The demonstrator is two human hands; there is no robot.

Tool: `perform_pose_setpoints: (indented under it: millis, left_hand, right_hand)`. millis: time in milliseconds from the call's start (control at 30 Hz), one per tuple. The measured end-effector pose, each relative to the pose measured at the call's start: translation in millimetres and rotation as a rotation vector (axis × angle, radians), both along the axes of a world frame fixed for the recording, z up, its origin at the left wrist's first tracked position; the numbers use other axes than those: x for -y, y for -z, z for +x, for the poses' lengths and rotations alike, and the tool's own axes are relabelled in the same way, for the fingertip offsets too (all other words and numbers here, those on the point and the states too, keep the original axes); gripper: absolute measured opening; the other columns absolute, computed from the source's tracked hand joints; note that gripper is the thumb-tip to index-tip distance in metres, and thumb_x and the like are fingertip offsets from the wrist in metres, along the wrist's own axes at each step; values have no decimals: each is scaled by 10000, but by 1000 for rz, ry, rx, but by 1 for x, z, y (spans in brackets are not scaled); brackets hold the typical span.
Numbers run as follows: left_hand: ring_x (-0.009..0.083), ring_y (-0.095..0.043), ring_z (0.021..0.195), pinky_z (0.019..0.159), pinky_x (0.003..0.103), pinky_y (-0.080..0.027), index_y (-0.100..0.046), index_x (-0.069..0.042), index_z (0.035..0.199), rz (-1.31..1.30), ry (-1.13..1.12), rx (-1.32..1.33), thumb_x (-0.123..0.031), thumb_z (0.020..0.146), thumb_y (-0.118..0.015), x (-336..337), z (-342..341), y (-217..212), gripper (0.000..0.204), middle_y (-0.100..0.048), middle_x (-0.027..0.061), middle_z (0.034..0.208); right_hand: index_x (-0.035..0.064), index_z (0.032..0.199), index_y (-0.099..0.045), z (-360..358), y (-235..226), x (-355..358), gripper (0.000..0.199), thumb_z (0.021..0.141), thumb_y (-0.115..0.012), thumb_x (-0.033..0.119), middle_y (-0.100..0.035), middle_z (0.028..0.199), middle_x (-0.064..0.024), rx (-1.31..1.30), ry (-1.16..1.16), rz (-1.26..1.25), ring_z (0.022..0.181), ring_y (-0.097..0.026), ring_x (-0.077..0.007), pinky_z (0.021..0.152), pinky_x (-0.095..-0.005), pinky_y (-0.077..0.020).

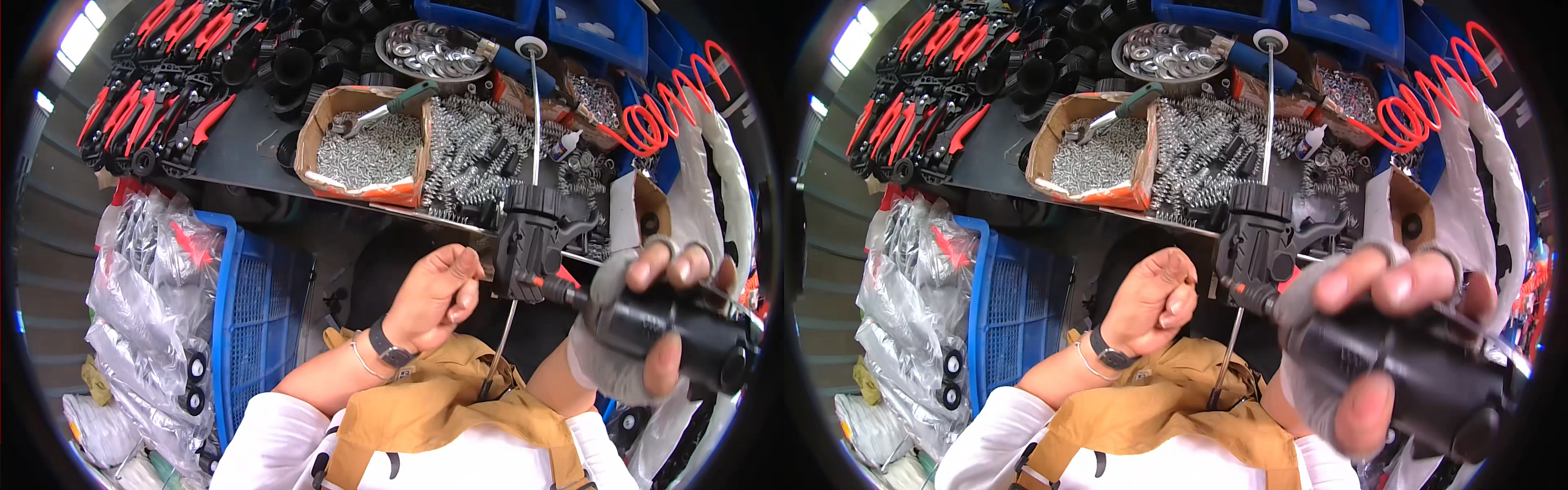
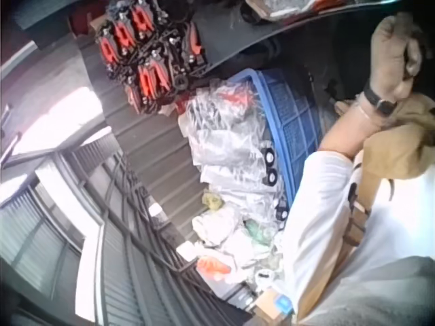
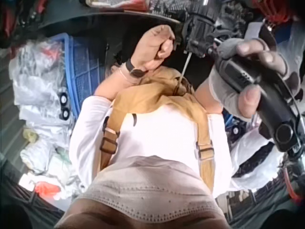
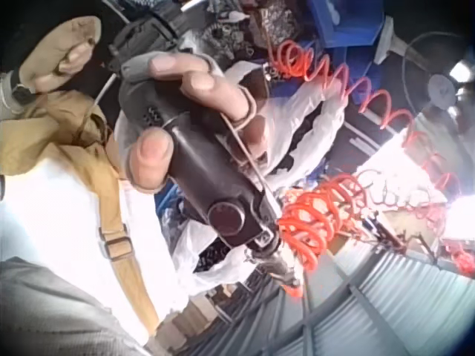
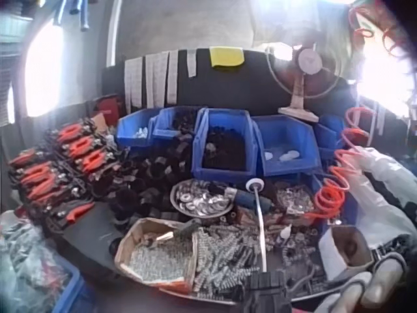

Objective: The person assembles mechanical components including plastic housings, metal rods, springs, screws, and cylinders using a power screwdriver, pliers, and a glue bottle.

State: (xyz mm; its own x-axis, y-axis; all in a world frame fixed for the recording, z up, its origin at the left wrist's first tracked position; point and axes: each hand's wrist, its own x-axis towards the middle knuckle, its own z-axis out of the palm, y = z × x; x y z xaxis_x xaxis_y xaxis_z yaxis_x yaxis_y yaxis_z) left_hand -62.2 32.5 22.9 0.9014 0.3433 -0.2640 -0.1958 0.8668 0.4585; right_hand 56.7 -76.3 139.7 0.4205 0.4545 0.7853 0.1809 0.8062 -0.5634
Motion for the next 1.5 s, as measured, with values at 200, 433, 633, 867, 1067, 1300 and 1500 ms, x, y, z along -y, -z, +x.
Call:
perform_pose_setpoints:
  millis: [200, 433, 633, 867, 1067, 1300, 1500]
  left_hand:
    - [69, -357, 410, 394, 200, -257, -558, -69, 886, -47, 73, 134, -343, 940, -560, 32, -7, -15, 280, -490, 15, 540]
    - [40, -385, 437, 419, 172, -305, -556, -82, 876, 54, -24, 177, -369, 937, -568, 52, -3, -16, 294, -548, 10, 651]
    - [56, -351, 414, 425, 204, -310, -523, -44, 1123, 280, -134, 97, -467, 957, -466, 46, -2, -21, 458, -461, -12, 614]
    - [231, -566, 993, 926, 317, -482, -474, 15, 1102, -109, -469, -149, 70, 898, -485, -38, -41, 68, 211, -512, 156, 1118]
    - [205, -620, 979, 873, 279, -531, -539, 39, 1137, 64, -388, -194, -32, 927, -562, -31, -30, 55, 222, -605, 120, 1032]
    - [89, -518, 627, 519, 178, -406, -608, -16, 978, 202, -141, -188, -156, 921, -619, -25, -20, 15, 151, -581, 34, 804]
    - [80, -404, 502, 412, 194, -272, -505, -58, 860, 165, 66, -79, -341, 942, -564, 8, -9, -21, 300, -477, 16, 666]
  right_hand:
    - [12, 1362, -382, -23, -3, 16, 650, 803, -670, 177, -456, 1084, -131, 88, 106, -52, 867, -545, -259, 591, -311, -486]
    - [32, 1406, -322, -27, -4, 36, 699, 815, -669, 164, -453, 1083, -139, 144, 95, -85, 865, -548, -266, 602, -340, -503]
    - [39, 1390, -365, -23, 4, 34, 654, 819, -659, 162, -447, 1123, -132, 72, 76, 61, 928, -519, -265, 647, -308, -480]
    - [-20, 1322, -375, 41, 12, 9, 637, 765, -641, 138, -597, 1053, -189, -53, 427, 37, 917, -582, -297, 817, -393, -487]
    - [-41, 1273, -415, 58, 26, -17, 591, 761, -641, 150, -607, 941, -165, -28, 552, -85, 848, -600, -287, 711, -380, -502]
    - [-44, 1264, -415, 55, 34, -23, 616, 750, -682, 166, -610, 940, -159, -157, 522, -120, 800, -608, -245, 673, -320, -520]
    - [-2, 1331, -402, 29, 22, 8, 654, 744, -654, 142, -528, 1133, -169, -327, 420, 147, 994, -499, -276, 769, -349, -490]
